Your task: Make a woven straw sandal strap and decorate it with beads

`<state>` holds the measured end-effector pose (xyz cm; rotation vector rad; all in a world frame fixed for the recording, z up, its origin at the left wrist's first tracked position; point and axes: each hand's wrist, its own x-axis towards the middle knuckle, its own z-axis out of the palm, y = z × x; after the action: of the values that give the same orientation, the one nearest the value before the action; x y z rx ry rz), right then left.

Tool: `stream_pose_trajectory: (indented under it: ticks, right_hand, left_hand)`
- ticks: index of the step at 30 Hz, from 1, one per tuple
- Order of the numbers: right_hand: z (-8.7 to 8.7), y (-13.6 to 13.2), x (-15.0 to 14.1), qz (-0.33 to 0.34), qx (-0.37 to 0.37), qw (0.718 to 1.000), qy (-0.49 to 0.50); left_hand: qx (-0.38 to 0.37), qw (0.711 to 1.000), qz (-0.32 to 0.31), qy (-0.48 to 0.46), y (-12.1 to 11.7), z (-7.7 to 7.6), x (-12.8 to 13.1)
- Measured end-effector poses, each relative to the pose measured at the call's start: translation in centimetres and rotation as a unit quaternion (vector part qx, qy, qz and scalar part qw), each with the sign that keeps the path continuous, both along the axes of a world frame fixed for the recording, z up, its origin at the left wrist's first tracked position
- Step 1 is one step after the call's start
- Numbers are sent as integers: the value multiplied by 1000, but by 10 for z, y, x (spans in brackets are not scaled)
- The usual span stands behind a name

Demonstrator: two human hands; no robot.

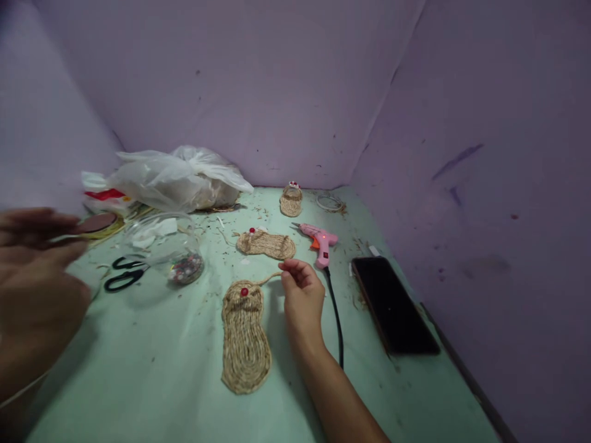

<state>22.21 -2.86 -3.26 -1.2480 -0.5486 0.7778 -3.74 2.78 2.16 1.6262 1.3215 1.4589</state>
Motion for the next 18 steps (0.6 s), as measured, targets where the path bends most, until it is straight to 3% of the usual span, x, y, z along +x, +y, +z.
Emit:
stream_pose_trajectory:
  ticks: [1, 2, 7, 11, 18]
  right_hand:
    - [-1, 0, 0, 1, -1, 1000, -2]
    - [-1, 0, 0, 2, -3, 1000, -4]
    - [-5, -1, 2, 4, -16, 1000, -14]
    - [-6, -4, 2, 9, -31, 999, -24]
    - [-15, -8, 7, 34, -92, 993, -72]
  left_hand:
    - [40, 991, 64, -110, 8, 1, -2]
    - [47, 986, 73, -144, 15, 0, -3]
    - [-60, 977, -74, -190, 36, -31, -2]
    - [-70, 975, -180, -108, 31, -54, 2]
    - [-56, 987, -141, 58, 20, -57, 7]
